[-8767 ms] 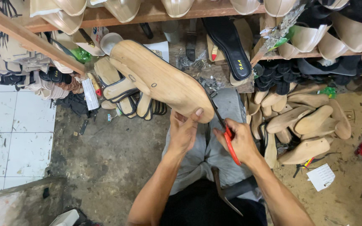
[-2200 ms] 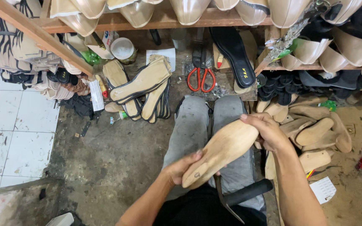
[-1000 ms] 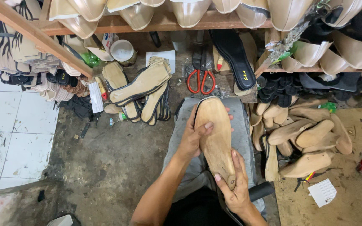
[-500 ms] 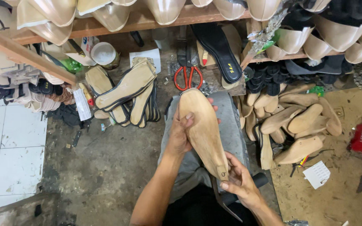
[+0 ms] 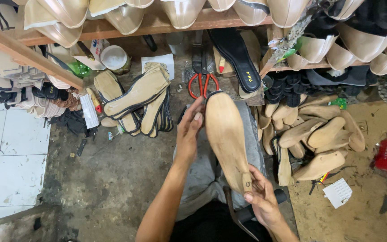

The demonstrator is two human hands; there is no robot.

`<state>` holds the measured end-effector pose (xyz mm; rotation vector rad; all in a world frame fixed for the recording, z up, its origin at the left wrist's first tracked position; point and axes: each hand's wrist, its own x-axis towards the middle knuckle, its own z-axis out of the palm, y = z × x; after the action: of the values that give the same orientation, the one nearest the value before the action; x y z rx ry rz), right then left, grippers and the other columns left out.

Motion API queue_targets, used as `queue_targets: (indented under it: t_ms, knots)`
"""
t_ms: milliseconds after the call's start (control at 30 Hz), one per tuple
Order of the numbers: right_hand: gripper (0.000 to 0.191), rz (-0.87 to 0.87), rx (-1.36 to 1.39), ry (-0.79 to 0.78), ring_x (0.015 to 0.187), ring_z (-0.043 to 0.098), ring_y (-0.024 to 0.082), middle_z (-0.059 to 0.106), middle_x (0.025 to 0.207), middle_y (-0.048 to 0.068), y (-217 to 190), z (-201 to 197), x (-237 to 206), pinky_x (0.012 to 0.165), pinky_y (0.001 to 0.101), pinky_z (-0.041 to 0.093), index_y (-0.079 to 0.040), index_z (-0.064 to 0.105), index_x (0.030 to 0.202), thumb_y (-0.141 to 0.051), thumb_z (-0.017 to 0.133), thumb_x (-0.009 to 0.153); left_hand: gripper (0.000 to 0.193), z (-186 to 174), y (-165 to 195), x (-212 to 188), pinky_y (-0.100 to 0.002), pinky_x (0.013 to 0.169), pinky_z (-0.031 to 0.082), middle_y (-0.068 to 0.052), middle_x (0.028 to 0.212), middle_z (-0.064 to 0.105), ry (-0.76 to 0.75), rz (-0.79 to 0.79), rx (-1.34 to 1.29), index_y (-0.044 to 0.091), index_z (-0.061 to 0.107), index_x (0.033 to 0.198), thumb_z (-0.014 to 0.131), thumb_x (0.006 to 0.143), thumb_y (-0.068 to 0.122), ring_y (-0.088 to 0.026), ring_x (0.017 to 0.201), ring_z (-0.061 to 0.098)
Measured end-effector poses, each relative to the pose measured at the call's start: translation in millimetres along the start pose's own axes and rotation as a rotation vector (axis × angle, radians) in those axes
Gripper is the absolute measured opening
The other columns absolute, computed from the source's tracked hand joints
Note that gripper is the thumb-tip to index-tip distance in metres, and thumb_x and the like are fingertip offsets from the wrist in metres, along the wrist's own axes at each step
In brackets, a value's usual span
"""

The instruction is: The person sits on the floor and repeatedly picks up wooden shoe insoles and black rubber soles. They align the rubber sole to the wooden insole, then use red-handled scissors to trim the excess rubber along the edge. The person continues this process for multiple insoles, stacking the trimmed pieces nearby.

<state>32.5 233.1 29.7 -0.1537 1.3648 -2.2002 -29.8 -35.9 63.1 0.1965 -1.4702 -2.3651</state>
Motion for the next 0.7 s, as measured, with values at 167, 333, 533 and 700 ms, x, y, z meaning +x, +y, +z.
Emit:
queue_targets:
  t_ms: [167, 333, 533, 700]
  knots:
    - [0.081, -0.081, 0.068, 0.171, 0.134, 0.051, 0.025, 0.057, 0.141, 0.016, 7.1, -56.5, -16.1, 0.117, 0.0425, 0.031, 0.007, 0.041, 0.151, -0.013, 0.072, 0.079, 0.040, -37.7, -9.4, -23.4, -0.037, 0.112, 0.045, -0.014, 0.134, 0.066, 0.124, 0.159, 0.719, 0.007, 0.062, 0.138, 0.061, 0.100, 0.020, -0.028, 0.129, 0.060]
    - [0.061, -0.224, 0.185, 0.353, 0.138, 0.049, 0.028, 0.059, 0.141, 0.008, -8.4, -119.9, -38.2, 0.120, 0.0497, 0.030, -0.005, 0.047, 0.146, -0.017, 0.066, 0.089, 0.049, -55.4, -23.9, -50.7, -0.048, 0.108, 0.041, -0.024, 0.141, 0.053, 0.181, 0.156, 1.167, 0.007, 0.056, 0.142, 0.062, 0.094, 0.017, -0.043, 0.129, 0.050]
    - [0.060, -0.212, 0.156, 0.600, 0.133, 0.050, 0.027, 0.060, 0.141, 0.002, 27.9, -176.8, -50.4, 0.112, 0.0511, 0.037, -0.018, 0.051, 0.151, -0.028, 0.064, 0.093, 0.051, -58.7, -36.8, -52.4, -0.049, 0.110, 0.041, -0.023, 0.144, 0.051, 0.193, 0.156, 1.113, 0.007, 0.048, 0.147, 0.059, 0.099, 0.019, -0.043, 0.132, 0.049]
    - [0.055, 0.055, 0.340, 0.923, 0.128, 0.050, 0.025, 0.060, 0.136, 0.001, 86.3, -208.8, -64.3, 0.107, 0.0513, 0.035, -0.021, 0.052, 0.147, -0.049, 0.064, 0.101, 0.050, -58.1, -38.7, -50.4, -0.049, 0.110, 0.041, -0.022, 0.142, 0.053, 0.186, 0.142, 1.081, 0.007, 0.049, 0.146, 0.058, 0.099, 0.021, -0.043, 0.132, 0.051]
